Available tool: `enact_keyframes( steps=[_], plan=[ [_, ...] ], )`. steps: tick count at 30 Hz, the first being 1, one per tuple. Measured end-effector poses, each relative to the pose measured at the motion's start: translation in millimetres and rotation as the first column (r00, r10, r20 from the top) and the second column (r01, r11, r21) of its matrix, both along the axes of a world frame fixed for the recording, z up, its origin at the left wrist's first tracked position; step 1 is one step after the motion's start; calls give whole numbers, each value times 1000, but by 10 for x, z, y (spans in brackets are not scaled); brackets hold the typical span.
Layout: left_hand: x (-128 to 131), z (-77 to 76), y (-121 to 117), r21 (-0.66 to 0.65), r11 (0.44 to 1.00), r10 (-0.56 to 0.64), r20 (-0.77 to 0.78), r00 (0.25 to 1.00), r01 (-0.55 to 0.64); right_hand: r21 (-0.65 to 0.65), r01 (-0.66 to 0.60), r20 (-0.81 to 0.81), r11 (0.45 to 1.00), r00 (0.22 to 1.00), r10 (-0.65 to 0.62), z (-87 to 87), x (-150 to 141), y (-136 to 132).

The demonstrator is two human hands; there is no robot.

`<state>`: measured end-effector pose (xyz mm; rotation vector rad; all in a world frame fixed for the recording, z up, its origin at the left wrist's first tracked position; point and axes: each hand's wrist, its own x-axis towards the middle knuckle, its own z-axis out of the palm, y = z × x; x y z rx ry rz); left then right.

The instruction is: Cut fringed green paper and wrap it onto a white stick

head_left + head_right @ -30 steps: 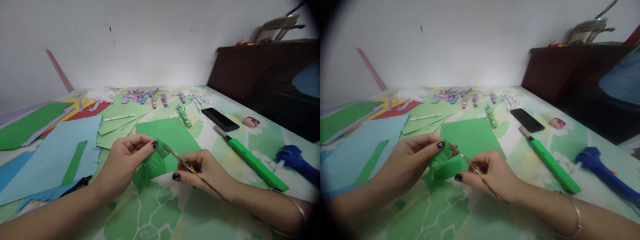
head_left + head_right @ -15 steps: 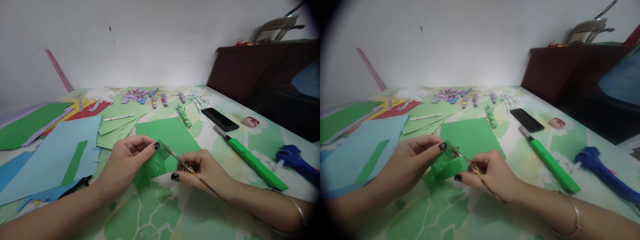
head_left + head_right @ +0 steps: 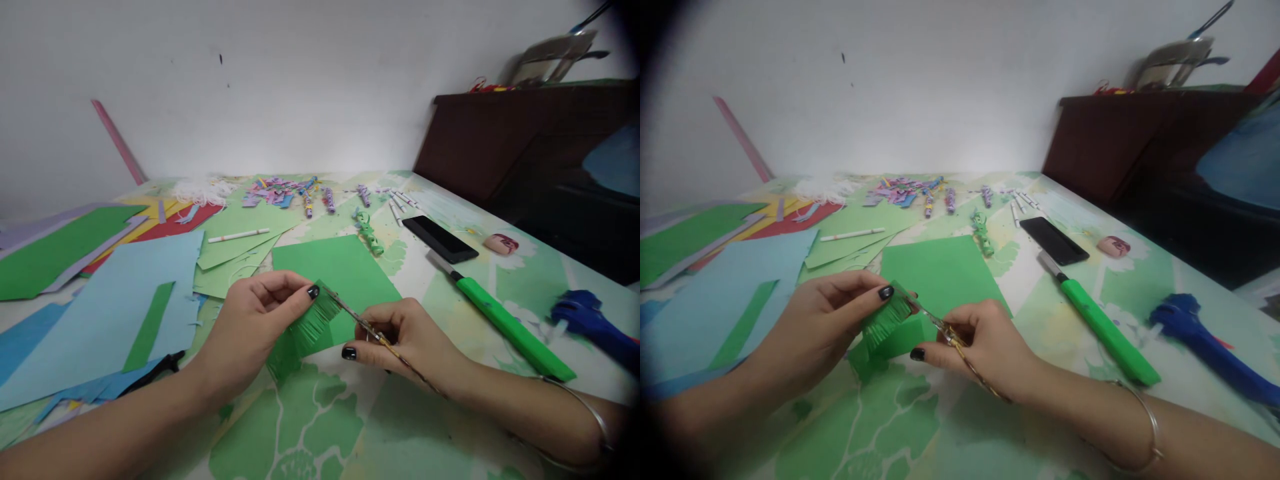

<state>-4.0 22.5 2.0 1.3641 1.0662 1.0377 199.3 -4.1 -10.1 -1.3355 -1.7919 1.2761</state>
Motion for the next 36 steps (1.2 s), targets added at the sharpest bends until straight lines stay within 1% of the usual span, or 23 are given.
enact_keyframes(
  steps=[10,19,30,33,36],
  plan=[
    [11,32,-9,-25,999,-24,-27,999,24,7,5,21,1000,1000,-5,5,4,18],
    [8,50,-18,-15,1000,-20,-48,999,19,11,5,42,1000,999,-5,7,4,14],
    [5,37,-11,-16,1000,-23,-32,999,22,31,15,74,999,997,-17,6,-5,14],
    [8,40,-11,-19,1000,-12,-26,1000,11,11,10,60,1000,998,-11,13,1,3],
    [10,42,-13,-25,1000,-3,-12,1000,3,-27,-27,-8,999,1000,27,21,15,-14]
  ],
)
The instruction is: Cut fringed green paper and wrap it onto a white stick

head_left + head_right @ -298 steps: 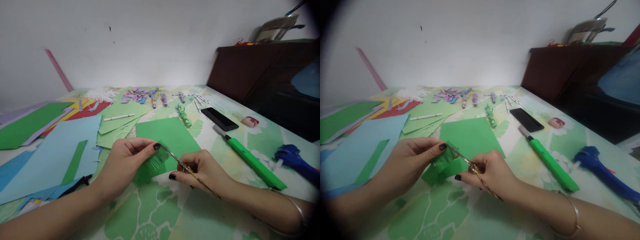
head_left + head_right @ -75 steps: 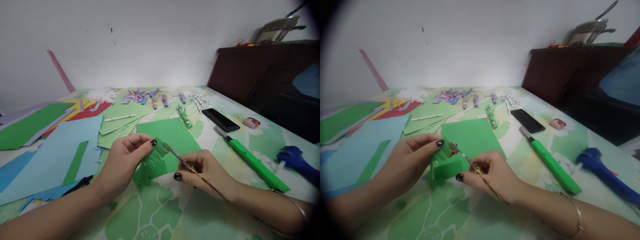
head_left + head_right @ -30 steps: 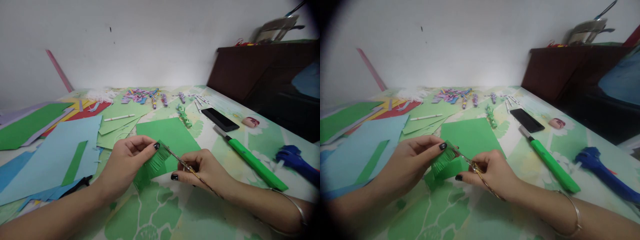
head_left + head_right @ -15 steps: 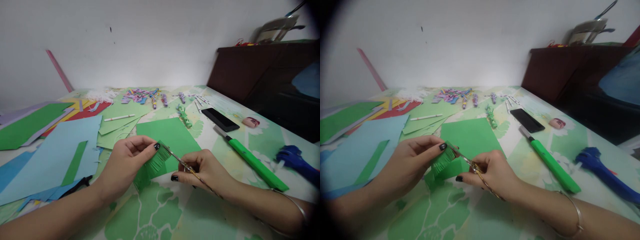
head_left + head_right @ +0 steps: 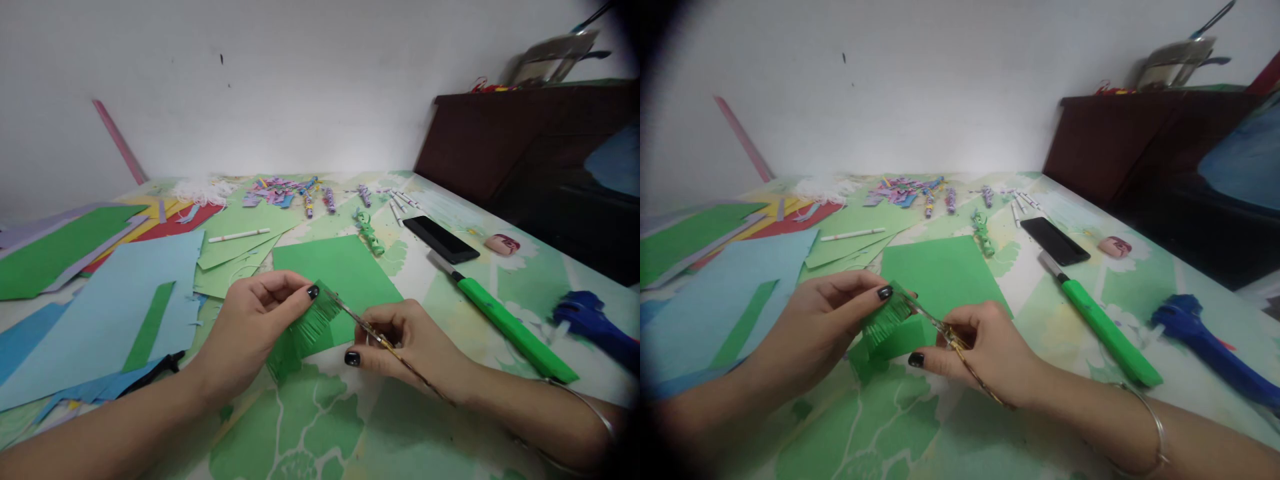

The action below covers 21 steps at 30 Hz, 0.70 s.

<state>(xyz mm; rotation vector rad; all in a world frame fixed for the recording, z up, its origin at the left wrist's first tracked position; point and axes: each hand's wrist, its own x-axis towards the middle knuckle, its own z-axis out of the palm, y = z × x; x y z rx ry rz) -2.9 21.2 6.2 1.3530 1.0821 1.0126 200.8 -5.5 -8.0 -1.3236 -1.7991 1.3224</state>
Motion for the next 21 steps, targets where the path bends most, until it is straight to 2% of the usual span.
enact_keyframes(
  steps=[6,21],
  plan=[
    [-9,-12,9,6,1000,10,54,999,-10,-29,-42,-123,999,992,38,9,5,1],
    [5,3,-2,19,1000,-3,-25,1000,3,0,-37,-72,999,997,37,-16,12,14]
  ],
)
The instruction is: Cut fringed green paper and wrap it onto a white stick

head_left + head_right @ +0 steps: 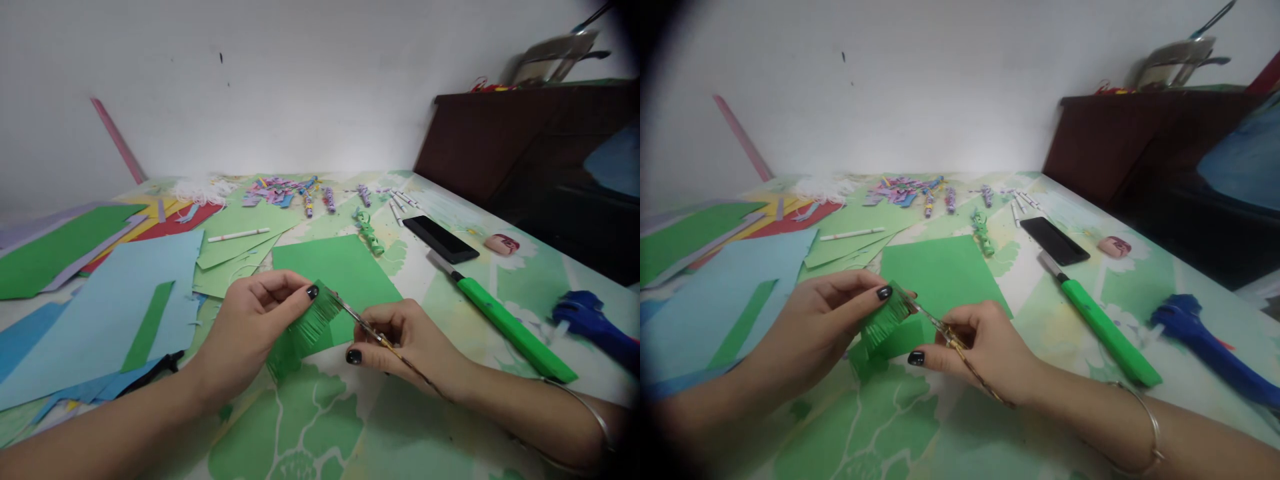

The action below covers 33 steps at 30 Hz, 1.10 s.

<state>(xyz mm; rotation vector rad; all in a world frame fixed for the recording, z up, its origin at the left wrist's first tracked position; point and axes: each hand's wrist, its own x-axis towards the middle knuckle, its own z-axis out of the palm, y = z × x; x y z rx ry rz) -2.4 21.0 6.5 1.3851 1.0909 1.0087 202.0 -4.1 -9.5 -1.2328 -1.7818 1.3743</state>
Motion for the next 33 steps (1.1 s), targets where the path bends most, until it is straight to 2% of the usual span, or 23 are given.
enact_keyframes(
  steps=[33],
  plan=[
    [-18,-37,12,-6,1000,-5,4,1000,5,21,67,69,998,995,-68,-20,-15,18]
  ],
)
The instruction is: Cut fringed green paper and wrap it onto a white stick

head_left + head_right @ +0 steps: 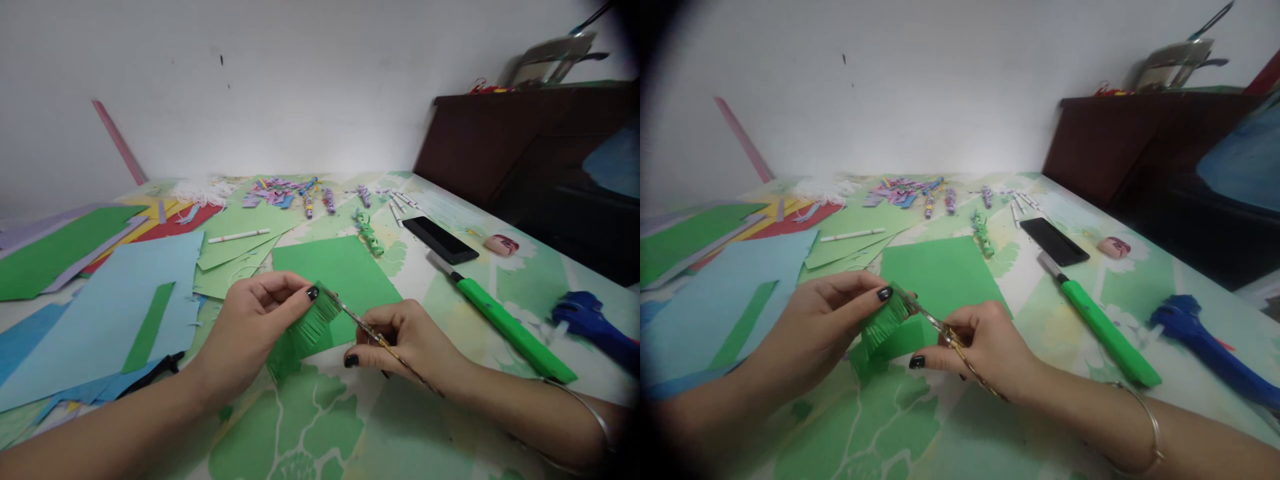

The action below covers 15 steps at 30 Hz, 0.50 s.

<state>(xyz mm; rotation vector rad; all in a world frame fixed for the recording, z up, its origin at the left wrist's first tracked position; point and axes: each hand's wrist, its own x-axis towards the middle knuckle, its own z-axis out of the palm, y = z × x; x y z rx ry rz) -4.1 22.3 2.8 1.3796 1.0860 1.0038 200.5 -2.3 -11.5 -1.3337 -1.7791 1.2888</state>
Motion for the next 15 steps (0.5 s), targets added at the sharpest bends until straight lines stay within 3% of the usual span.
enact_keyframes(
  steps=[11,15],
  plan=[
    [-5,3,-5,0,1000,-8,15,1000,8,33,-1,16,999,1000,0,-22,10,11],
    [-1,5,0,4,1000,-3,20,1000,3,-15,-14,-49,1000,999,13,-11,14,-13]
  ],
)
